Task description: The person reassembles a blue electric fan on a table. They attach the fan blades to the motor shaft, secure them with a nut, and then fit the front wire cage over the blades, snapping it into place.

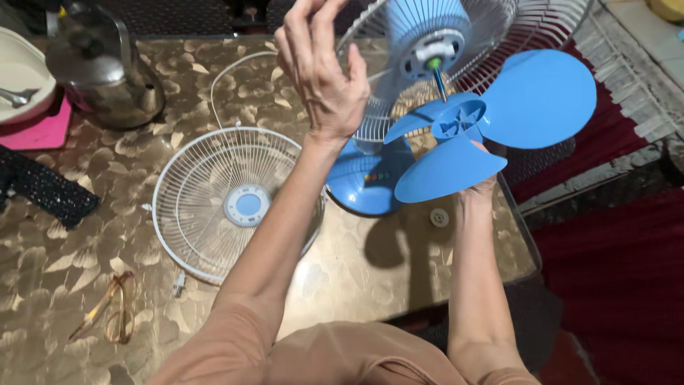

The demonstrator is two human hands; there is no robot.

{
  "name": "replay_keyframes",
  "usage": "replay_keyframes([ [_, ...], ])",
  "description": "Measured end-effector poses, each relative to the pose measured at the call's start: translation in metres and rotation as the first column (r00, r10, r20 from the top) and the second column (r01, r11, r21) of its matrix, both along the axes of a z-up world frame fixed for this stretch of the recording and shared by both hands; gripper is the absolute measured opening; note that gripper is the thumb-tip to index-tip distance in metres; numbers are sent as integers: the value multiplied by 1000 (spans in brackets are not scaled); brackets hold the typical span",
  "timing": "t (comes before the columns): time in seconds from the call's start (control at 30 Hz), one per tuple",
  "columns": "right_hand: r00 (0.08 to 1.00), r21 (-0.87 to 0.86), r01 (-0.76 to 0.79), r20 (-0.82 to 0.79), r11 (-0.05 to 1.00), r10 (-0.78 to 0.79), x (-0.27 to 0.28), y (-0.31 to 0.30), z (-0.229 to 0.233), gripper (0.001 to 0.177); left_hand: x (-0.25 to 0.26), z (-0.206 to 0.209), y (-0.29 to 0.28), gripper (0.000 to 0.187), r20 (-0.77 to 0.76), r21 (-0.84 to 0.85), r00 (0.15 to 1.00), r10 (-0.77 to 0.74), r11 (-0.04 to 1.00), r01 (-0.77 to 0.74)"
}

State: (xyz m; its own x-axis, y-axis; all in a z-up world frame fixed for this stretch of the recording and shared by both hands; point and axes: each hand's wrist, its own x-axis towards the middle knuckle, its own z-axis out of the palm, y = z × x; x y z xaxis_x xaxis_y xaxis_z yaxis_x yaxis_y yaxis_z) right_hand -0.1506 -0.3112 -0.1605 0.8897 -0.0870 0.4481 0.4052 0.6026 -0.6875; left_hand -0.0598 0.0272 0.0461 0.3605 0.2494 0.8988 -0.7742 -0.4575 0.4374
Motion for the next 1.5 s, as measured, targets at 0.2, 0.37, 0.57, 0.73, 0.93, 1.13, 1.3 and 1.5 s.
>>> replay_keyframes([
  [0.2,1000,-9,14,25,1000,-14,20,-1,-3,64,24,5,4,44,-31,51,955,-296,953,297],
  [0.37,985,-43,166,-45,985,-167,12,11,-2,54,35,3,9,31,-111,94,885,-452,882,462],
  [0.57,938,-98,305,-140,947,-317,-1,29,4,43,40,0,5,33,-73,103,858,-509,852,514],
  [0.73,882,-150,402,-201,903,-426,-7,44,17,35,37,-1,7,32,-101,80,829,-550,826,558],
  [0.93,852,-48,434,-302,900,-428,-6,73,61,24,33,6,7,37,-100,55,818,-567,817,573],
  [1.13,755,-168,652,56,739,-654,-3,112,96,49,24,-12,-3,32,243,128,943,-226,971,200],
  [1.3,740,-171,663,7,729,-672,-2,116,98,52,18,-52,-45,21,-106,203,785,-611,759,619],
  [1.5,722,-161,687,41,709,-691,1,111,90,59,45,-62,-115,24,-620,-279,444,-647,710,646],
])
